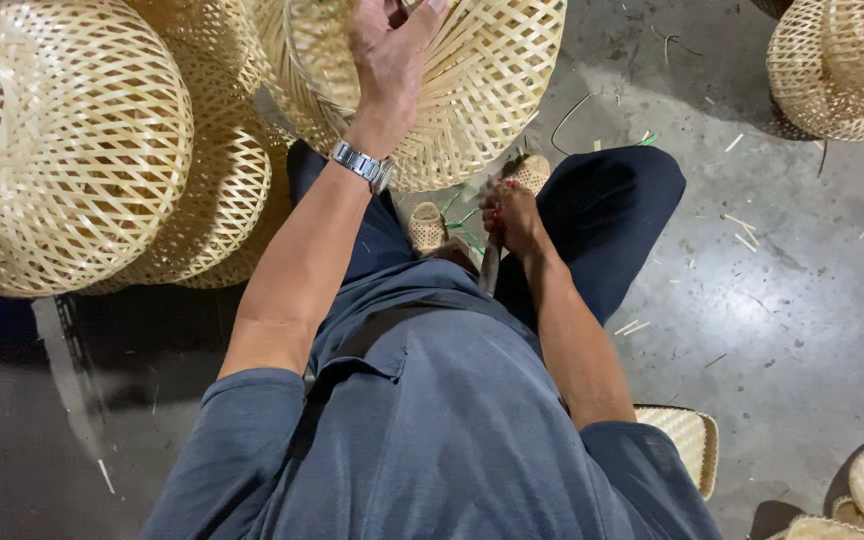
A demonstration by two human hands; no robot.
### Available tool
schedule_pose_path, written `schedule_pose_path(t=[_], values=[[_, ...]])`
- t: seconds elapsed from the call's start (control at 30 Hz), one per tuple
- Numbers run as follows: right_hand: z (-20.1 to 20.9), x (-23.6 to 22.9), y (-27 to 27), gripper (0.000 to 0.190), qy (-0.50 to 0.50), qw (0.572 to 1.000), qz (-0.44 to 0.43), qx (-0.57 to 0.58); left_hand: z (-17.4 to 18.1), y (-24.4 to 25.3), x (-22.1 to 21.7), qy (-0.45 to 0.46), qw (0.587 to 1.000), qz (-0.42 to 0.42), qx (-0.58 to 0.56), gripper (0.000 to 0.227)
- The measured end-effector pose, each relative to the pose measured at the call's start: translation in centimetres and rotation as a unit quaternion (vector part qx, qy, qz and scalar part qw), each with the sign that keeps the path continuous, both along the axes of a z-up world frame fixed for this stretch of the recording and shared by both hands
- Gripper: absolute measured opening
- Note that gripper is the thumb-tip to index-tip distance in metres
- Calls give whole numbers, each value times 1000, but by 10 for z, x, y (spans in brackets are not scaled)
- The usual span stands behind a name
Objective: The person sits on the floor and uses a small knife to trim the protruding edges of woven bamboo baskets. They hold the basket with one hand and carefully shave off excess material from the rim with the other, rotating the basket to work around the circumference.
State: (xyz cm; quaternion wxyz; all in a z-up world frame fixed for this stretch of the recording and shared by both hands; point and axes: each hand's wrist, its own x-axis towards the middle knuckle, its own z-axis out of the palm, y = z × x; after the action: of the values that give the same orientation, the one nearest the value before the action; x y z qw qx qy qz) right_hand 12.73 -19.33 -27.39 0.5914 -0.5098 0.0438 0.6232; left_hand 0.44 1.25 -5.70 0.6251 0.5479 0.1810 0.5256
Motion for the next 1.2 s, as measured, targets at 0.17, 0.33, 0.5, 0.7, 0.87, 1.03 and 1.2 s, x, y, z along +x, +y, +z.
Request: schedule_pose_path(t=[0.17, 0.33, 0.5, 0.7, 0.87, 1.03, 1.2], values=[[-33, 2, -4, 12, 16, 996, 37, 86, 11, -3, 2, 0, 999, 3, 51, 18], [-54, 12, 11, 32, 89, 986, 108, 90, 20, -4, 6, 76, 990, 63, 101, 23], [-33, 3, 34, 71, 257, 929, 147, 223, 42, -20, 3, 164, 979, 83, 83, 29], [-1, 25, 46, 61, 239, 890, 84, 379, 69, -51, -44, 16, 988, -100, 113, 52], [8, 64, 28, 75, -73, 878, -7, 473, 94, -55, -115, 20, 994, -95, -44, 96], [55, 93, 7, 70, -165, 948, -167, 214, 71, -58, -165, -35, 985, -167, -1, 117], [120, 91, -6, 53, -275, 900, -93, 327, 3, -47, -166, -3, 999, -1, -44, 116]])
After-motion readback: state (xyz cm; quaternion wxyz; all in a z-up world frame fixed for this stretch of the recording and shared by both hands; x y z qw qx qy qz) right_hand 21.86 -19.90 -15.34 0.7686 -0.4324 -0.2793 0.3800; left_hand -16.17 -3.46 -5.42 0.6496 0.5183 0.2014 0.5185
